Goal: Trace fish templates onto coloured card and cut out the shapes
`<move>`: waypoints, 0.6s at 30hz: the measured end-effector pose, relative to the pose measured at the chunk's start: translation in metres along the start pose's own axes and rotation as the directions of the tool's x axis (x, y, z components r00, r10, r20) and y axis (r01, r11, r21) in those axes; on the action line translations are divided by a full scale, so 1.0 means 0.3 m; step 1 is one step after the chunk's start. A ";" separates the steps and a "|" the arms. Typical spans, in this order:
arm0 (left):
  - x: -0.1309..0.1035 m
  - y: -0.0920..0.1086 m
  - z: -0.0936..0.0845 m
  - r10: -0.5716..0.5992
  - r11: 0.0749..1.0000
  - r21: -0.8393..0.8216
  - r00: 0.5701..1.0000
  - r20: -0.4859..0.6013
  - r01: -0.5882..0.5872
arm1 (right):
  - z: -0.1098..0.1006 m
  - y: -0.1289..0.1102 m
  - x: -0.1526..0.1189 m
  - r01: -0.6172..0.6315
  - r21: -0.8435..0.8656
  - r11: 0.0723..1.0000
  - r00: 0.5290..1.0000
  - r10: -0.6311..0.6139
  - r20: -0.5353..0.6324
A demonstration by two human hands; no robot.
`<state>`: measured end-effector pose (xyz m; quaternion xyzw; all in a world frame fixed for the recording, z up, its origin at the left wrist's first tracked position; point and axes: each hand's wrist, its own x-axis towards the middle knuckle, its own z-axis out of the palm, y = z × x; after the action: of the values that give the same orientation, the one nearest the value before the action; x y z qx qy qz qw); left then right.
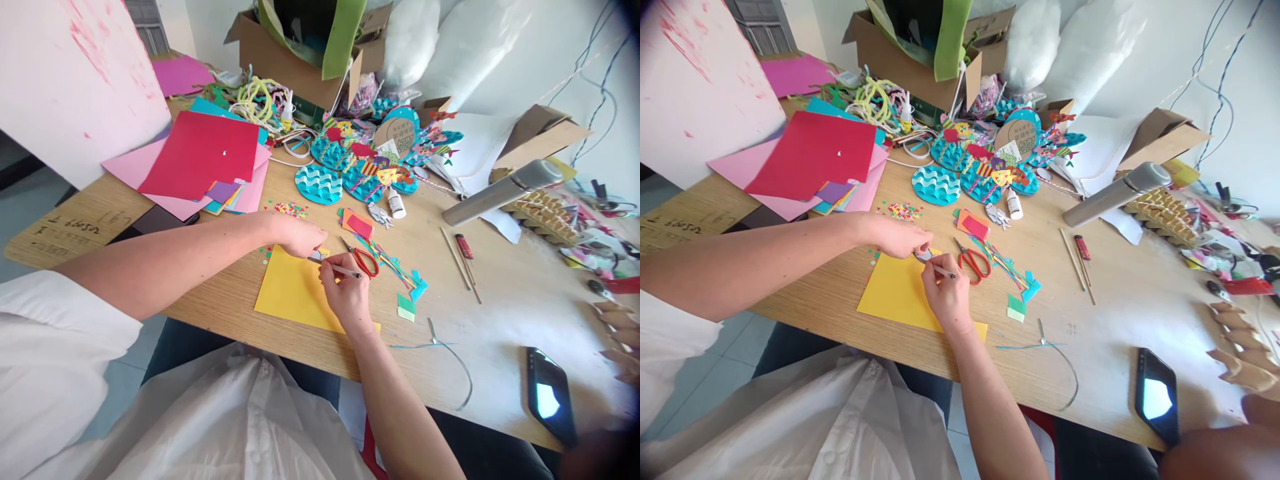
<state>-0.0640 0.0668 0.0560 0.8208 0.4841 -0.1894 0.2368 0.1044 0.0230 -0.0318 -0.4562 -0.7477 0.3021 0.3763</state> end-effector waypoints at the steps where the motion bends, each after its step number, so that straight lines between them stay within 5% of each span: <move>1: -0.002 0.001 0.001 -0.001 1.000 0.003 1.000 -0.006 0.001 | -0.003 -0.004 0.001 -0.009 0.003 1.000 1.000 0.009 0.000; 18: 0.007 -0.009 0.026 0.018 1.000 0.010 0.997 -0.071 -0.017 | -0.003 -0.004 0.006 -0.067 0.016 0.998 0.997 0.068 -0.028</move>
<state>-0.0661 0.0649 0.0482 0.8323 0.4841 -0.1605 0.2171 0.1042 0.0243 -0.0298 -0.4827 -0.7241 0.3136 0.3799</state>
